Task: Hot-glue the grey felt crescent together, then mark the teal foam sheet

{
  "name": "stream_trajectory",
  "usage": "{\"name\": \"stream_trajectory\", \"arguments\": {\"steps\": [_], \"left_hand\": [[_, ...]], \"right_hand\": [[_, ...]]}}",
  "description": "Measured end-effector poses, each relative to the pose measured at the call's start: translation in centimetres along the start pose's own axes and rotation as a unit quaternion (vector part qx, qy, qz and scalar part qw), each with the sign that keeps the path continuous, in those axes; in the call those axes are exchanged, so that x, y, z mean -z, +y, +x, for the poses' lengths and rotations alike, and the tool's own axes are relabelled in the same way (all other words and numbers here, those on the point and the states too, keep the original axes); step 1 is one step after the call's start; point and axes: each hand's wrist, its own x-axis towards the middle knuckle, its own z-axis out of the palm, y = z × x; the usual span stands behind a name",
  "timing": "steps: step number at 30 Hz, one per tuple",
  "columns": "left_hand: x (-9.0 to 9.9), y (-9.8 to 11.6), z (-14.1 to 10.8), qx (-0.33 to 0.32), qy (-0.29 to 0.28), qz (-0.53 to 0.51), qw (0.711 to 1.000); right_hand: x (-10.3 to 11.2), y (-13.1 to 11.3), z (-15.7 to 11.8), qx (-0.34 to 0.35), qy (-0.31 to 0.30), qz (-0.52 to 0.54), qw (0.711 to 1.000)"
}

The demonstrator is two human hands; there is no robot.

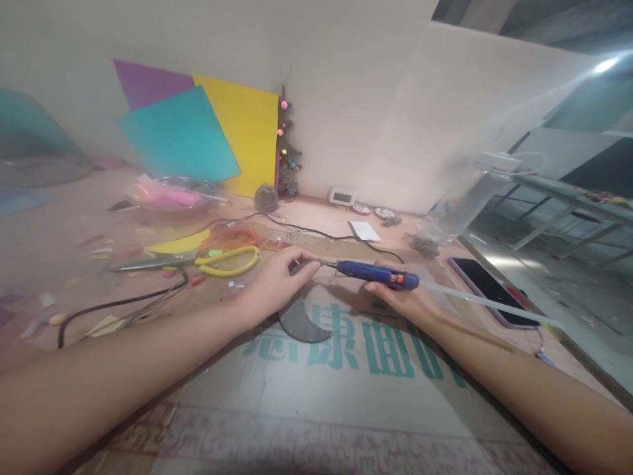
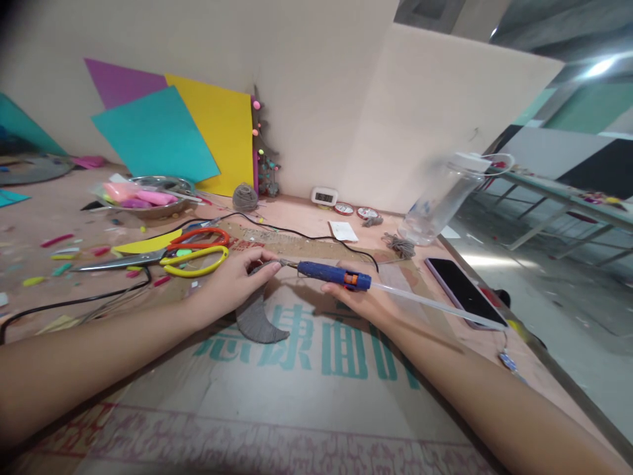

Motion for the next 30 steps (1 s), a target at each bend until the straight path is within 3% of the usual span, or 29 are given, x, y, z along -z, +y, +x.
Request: {"name": "stream_trajectory", "arguments": {"steps": [3,9,14,17,23,30], "left_hand": [[0.0,0.0,0.1,0.01,0.001,-0.014,1.0],[-0.2,-0.5,0.3,0.056,0.014,-0.049,0.997],[-0.4,-0.7,0.4,0.043,0.01,-0.055,0.998],[-0.4,-0.5,0.4,0.043,0.008,-0.049,0.998],[-0.5,-0.6,0.3,0.038,-0.007,-0.041,0.998],[-0.7,-0.8,0.4,0.019,-0.001,-0.033,0.999]], "right_hand": [[-0.1,0.0,0.1,-0.016,-0.004,0.011,1.0],[-0.4,1.0,0.7,-0.06,0.05,0.046,0.996],[0.1,0.2,1.0,-0.019,0.078,0.043,0.996],[1.1,-0.4,1.2,-0.021,0.112,0.057,0.992],[4.0,0.6,2.6,-0.139,0.185,0.105,0.967],[6.1,1.5,3.3,-0.094,0.159,0.131,0.974]]}}
